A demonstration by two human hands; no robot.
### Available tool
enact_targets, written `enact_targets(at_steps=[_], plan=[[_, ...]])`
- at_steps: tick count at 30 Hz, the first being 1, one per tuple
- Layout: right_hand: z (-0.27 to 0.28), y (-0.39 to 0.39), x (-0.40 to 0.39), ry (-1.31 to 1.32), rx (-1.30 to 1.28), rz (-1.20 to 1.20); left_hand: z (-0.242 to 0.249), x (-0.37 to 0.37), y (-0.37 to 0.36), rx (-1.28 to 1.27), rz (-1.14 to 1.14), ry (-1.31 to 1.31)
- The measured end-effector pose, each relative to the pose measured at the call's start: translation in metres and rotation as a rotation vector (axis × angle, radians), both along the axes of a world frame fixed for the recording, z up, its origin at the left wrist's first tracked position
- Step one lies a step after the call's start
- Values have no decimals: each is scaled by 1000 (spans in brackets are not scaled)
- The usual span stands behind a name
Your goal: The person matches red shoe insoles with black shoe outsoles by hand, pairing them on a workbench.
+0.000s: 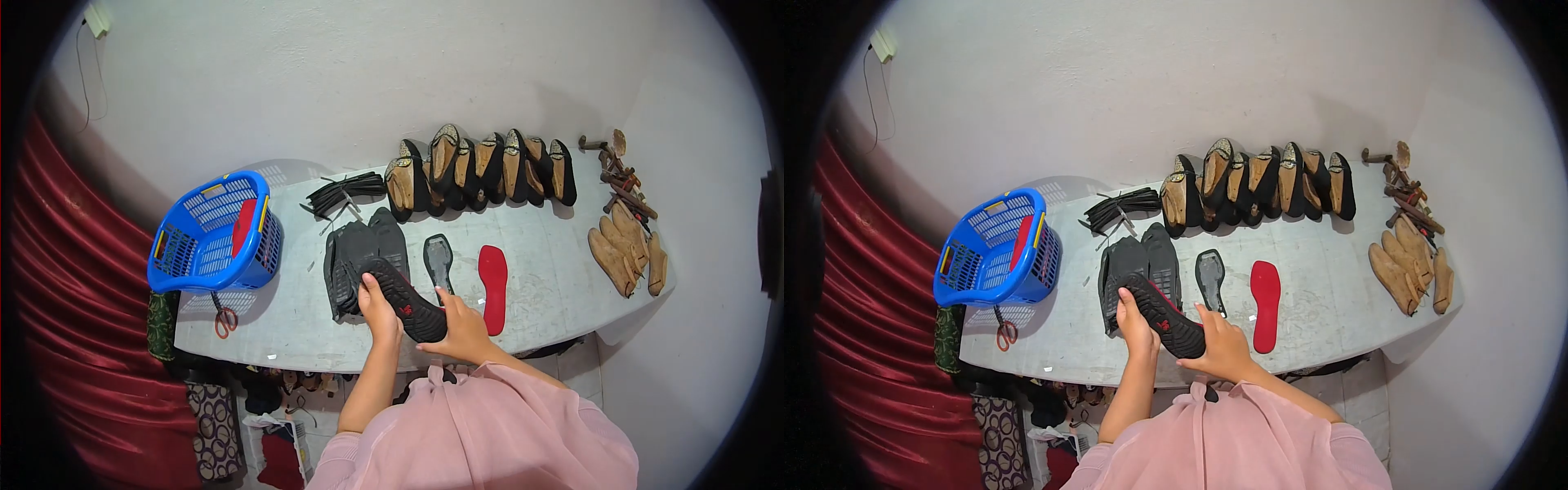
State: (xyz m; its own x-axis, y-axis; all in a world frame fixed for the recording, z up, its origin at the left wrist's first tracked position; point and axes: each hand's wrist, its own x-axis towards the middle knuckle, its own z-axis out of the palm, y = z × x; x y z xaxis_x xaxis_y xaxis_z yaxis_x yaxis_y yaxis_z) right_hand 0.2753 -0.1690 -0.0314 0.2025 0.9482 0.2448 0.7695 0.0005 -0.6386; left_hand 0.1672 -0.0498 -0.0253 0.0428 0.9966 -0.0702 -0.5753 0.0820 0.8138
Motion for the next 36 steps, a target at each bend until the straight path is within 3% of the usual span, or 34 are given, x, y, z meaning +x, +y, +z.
enact_targets(at_steps=[4, 10, 13, 16, 22, 28, 29, 32, 36], plan=[[-23, 4, -3, 44, 137, 27, 5, -4, -3, 3, 18, 19], [-7, 8, 3, 95, 14, 69, 8, -7, -11, 57, 91, 38], [7, 32, 5, 354, 162, 198, -4, -7, -19, 133, 99, 169], [42, 52, -9, 554, 306, 73, 0, 2, -41, 247, 47, 364], [23, 65, -18, 207, 522, -44, 5, 6, -57, 322, -63, 338], [6, 65, -17, 106, 522, 3, 15, -23, -26, 482, -187, 810], [7, 65, -15, 110, 515, -4, 22, -23, -27, 641, -84, 978], [9, 65, -15, 140, 484, -16, 15, -26, -23, 677, -118, 1097], [26, 59, -26, 159, 420, -82, 2, -27, -24, 673, 78, 948]])
